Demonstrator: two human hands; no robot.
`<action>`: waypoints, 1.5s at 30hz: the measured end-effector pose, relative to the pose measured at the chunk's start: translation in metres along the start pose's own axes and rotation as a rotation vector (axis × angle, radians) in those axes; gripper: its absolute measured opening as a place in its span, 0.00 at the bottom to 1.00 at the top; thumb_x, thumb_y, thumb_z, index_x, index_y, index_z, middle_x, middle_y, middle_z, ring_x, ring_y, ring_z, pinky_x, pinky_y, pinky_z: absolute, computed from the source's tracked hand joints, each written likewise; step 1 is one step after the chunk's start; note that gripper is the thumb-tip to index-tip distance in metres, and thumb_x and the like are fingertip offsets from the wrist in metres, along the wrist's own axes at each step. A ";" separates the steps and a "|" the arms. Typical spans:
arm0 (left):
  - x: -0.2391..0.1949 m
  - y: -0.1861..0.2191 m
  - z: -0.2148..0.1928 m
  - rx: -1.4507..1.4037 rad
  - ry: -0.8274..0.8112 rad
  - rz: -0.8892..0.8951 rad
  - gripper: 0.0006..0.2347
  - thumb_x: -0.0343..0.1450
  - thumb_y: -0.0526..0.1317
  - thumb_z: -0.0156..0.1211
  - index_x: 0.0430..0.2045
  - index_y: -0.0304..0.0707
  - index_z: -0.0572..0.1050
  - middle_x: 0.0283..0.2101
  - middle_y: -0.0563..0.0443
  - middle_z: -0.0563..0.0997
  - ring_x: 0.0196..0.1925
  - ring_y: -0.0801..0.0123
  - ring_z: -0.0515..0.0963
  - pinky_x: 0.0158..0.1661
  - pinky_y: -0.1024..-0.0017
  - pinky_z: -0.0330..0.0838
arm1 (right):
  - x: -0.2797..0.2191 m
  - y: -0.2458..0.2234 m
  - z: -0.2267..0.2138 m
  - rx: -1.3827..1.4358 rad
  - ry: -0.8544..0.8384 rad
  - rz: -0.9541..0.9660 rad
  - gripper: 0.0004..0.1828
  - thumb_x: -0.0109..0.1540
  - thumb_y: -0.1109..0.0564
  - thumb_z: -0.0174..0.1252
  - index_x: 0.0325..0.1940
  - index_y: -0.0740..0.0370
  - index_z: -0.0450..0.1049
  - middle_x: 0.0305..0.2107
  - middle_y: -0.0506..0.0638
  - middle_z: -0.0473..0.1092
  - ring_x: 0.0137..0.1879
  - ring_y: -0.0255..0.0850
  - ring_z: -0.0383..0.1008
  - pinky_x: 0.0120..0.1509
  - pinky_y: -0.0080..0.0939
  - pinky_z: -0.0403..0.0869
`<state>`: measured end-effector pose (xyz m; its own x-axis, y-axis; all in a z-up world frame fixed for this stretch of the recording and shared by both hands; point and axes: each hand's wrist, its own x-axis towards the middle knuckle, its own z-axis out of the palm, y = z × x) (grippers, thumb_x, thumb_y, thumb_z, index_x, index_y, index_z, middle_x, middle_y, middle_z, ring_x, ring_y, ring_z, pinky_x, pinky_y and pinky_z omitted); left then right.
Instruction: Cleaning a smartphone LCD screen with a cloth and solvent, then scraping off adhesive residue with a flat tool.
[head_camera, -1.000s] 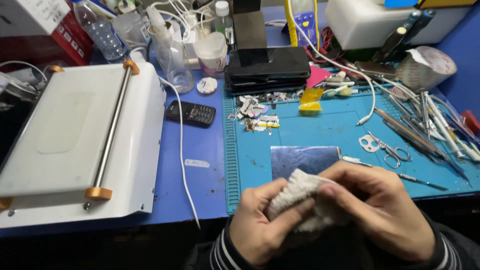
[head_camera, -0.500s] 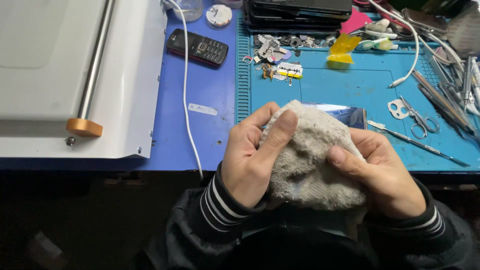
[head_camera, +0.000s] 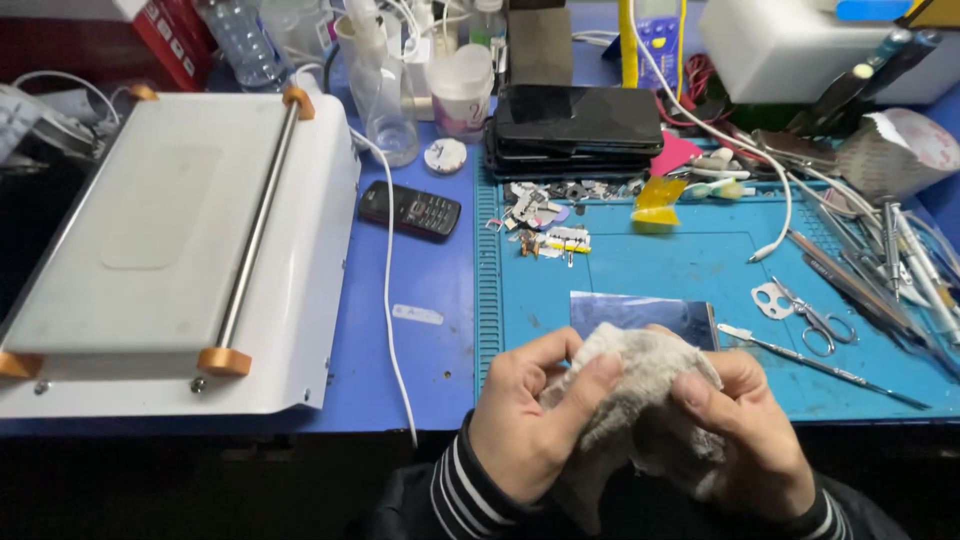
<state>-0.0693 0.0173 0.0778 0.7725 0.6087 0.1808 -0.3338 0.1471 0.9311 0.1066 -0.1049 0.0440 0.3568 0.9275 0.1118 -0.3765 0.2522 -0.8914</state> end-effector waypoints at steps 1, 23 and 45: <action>-0.001 -0.003 0.001 0.037 0.001 -0.028 0.06 0.73 0.35 0.60 0.27 0.33 0.73 0.23 0.57 0.75 0.20 0.84 0.62 0.21 0.83 0.56 | 0.000 -0.002 0.008 0.020 -0.053 -0.066 0.15 0.62 0.59 0.59 0.24 0.73 0.76 0.38 0.54 0.64 0.37 0.39 0.61 0.39 0.35 0.60; -0.009 -0.071 0.034 1.034 -0.080 0.842 0.08 0.68 0.31 0.57 0.37 0.26 0.78 0.41 0.37 0.78 0.35 0.56 0.74 0.22 0.68 0.64 | -0.031 0.007 0.023 -0.876 0.116 -0.749 0.19 0.63 0.42 0.53 0.38 0.59 0.77 0.47 0.59 0.79 0.65 0.56 0.74 0.76 0.57 0.74; 0.018 -0.078 0.035 1.554 -0.036 0.759 0.12 0.78 0.43 0.64 0.56 0.48 0.79 0.60 0.57 0.79 0.60 0.71 0.77 0.63 0.66 0.66 | 0.001 -0.076 -0.074 -1.913 -0.238 -0.254 0.19 0.52 0.74 0.63 0.46 0.65 0.80 0.54 0.60 0.71 0.40 0.47 0.79 0.36 0.42 0.79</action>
<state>-0.0104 -0.0108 0.0192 0.7205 0.1613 0.6744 0.1747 -0.9834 0.0486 0.1985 -0.1432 0.0791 0.0777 0.9775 0.1959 0.9962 -0.0684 -0.0536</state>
